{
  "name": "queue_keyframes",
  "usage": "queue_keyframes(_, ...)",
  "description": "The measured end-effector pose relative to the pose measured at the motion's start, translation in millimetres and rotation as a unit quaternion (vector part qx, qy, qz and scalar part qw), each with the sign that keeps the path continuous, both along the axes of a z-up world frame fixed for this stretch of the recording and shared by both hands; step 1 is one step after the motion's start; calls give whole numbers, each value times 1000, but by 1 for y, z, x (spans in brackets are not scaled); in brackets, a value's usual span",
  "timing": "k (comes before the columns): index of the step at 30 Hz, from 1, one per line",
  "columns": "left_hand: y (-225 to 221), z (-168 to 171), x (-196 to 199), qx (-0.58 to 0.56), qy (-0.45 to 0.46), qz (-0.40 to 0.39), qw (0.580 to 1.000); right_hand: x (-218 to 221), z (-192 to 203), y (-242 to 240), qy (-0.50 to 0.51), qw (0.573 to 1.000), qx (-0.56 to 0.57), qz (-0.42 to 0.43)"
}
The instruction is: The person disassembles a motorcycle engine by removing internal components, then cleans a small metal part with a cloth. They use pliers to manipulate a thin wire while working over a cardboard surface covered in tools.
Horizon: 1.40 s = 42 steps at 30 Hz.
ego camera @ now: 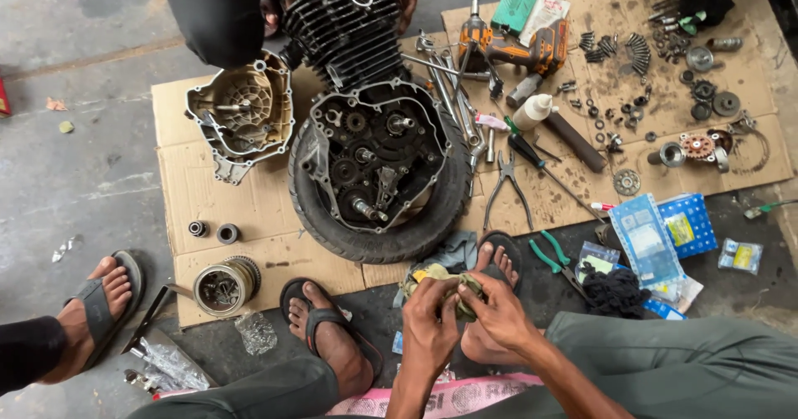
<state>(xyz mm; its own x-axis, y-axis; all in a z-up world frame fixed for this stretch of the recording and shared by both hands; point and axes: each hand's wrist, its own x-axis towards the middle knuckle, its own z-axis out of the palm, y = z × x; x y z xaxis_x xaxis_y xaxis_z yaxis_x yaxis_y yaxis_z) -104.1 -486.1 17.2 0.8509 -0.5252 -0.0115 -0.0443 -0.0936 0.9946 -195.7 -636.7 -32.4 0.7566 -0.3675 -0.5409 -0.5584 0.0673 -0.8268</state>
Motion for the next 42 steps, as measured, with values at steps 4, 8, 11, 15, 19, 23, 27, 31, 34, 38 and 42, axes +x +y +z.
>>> queue_keyframes(4, 0, 7, 4, 37, 57, -6, 998, -3, 0, -4, 13, 987, -126, 100)
queue_keyframes(8, 2, 6, 3, 10, 41, -10, 999, -9, -4, -13, -38, 994, 7, 99)
queue_keyframes(11, 2, 3, 2, -49, 2, -11, 999, -1, 18, -14, -3, 963, 268, -6)
queue_keyframes(15, 3, 4, 1, -45, 17, -23, 999, 0, 26, -13, 27, 929, 366, -55)
queue_keyframes(19, 1, 4, -3, -15, 14, -20, 1000, -4, 14, -12, 12, 929, 364, -65)
queue_keyframes(23, 2, 0, -7, -27, -34, -24, 999, -8, 6, -12, 10, 942, 331, -53)
queue_keyframes(27, -1, 1, -6, 22, -11, -26, 999, -5, 3, -12, 5, 975, 220, 21)
queue_keyframes(31, -5, -9, -10, 48, -7, 1, 999, 6, 20, -8, 8, 987, -46, 152)
queue_keyframes(34, -6, -15, -12, 55, -11, 27, 998, 11, 32, -3, 45, 987, -73, 136)
queue_keyframes(38, -9, -14, -16, 59, 98, 60, 992, 3, 15, 2, -19, 994, 9, 104)
queue_keyframes(42, -10, -14, -15, 16, 129, 76, 989, 1, 7, 10, 4, 997, 78, 29)
